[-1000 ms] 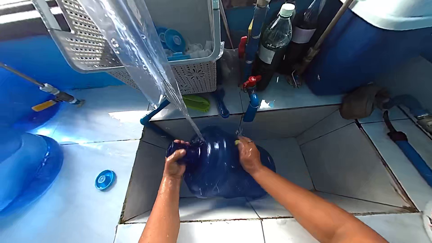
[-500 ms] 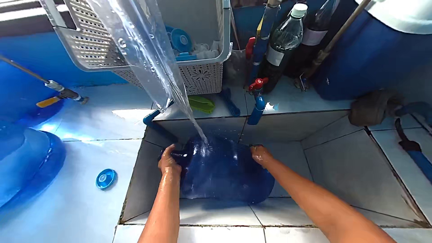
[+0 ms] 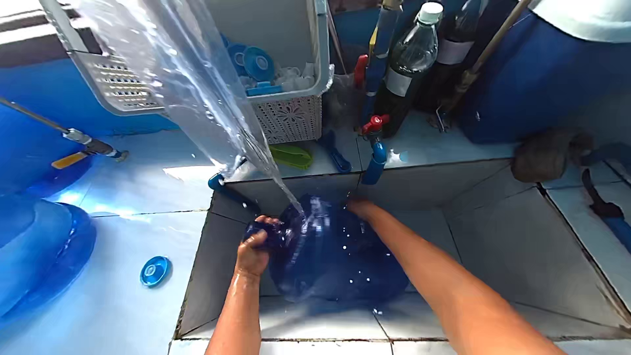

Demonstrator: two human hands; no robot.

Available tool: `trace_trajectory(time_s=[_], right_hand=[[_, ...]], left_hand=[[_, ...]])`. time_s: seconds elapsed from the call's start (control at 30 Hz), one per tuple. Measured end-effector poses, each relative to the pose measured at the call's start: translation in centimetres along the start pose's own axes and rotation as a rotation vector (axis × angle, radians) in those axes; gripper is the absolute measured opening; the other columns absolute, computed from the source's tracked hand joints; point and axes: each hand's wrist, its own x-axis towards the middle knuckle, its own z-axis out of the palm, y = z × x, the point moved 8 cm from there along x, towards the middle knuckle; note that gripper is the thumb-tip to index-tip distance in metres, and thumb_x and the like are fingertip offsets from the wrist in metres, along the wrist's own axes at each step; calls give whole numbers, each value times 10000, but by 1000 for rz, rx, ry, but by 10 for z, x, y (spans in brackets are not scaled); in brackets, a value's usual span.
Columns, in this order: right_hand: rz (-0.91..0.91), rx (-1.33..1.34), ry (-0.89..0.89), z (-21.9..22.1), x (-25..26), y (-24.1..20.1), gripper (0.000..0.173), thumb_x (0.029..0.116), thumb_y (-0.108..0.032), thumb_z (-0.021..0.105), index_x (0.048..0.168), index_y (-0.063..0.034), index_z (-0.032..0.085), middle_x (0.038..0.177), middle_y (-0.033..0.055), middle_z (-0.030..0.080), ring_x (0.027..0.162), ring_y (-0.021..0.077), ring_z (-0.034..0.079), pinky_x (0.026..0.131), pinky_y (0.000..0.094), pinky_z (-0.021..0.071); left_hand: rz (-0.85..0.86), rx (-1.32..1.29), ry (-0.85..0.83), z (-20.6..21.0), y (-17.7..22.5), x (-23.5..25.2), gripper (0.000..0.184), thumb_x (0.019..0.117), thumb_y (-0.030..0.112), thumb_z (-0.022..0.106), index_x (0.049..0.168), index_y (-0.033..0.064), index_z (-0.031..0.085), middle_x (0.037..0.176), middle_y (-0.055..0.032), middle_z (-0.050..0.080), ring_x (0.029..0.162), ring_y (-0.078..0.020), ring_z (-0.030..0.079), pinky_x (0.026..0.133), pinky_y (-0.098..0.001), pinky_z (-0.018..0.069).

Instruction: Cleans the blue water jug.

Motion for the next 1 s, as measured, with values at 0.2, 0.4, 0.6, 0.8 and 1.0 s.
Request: trace_trajectory(time_s=[0.2, 0.4, 0.6, 0.8, 1.0], right_hand=[[33, -44, 211, -12, -74, 14, 489, 1135, -229, 291, 1365, 96, 574, 1412, 316, 561, 1376, 426, 503, 1171, 540, 353], [-924, -370, 162, 91, -128, -163, 362, 963, -246, 645, 1210, 12, 705, 1253, 231, 686, 1284, 402, 591, 1140, 546, 415], [-222, -113, -18, 10, 4, -77, 303, 1029, -166, 602, 1196, 70, 692, 1235, 271, 677, 1205, 414, 626, 1054, 608, 456], [650, 520, 348, -35, -81, 199, 601, 1080, -461, 465, 1347, 63, 588, 1393, 281, 572, 1314, 382, 546, 1096, 562, 434], [594, 227, 715, -155, -207, 197, 585, 1049, -445, 535, 1302, 79, 598, 1291, 305, 602, 1196, 394, 589, 1014, 594, 458]], left_hand=[[68, 93, 174, 21, 12, 0, 311, 756, 56, 708, 1048, 27, 606, 904, -89, 700, 843, -191, 696, 759, -379, 602], [-51, 61, 416, 10, -4, -15, 194, 1024, 99, 446, 872, 110, 566, 684, 23, 629, 631, -88, 640, 608, -280, 569], [1, -66, 15, -10, -18, 8, 341, 699, 124, 701, 1031, 109, 624, 938, -26, 749, 928, -168, 730, 847, -359, 610], [-392, 607, 497, -40, -68, 2, 465, 1063, 366, 505, 1285, -29, 605, 1189, -190, 665, 1066, -269, 646, 939, -472, 526], [-843, 301, 8, 53, -231, -61, 661, 1103, 517, 125, 1434, 88, 503, 1332, -177, 611, 1205, -298, 595, 981, -525, 504]])
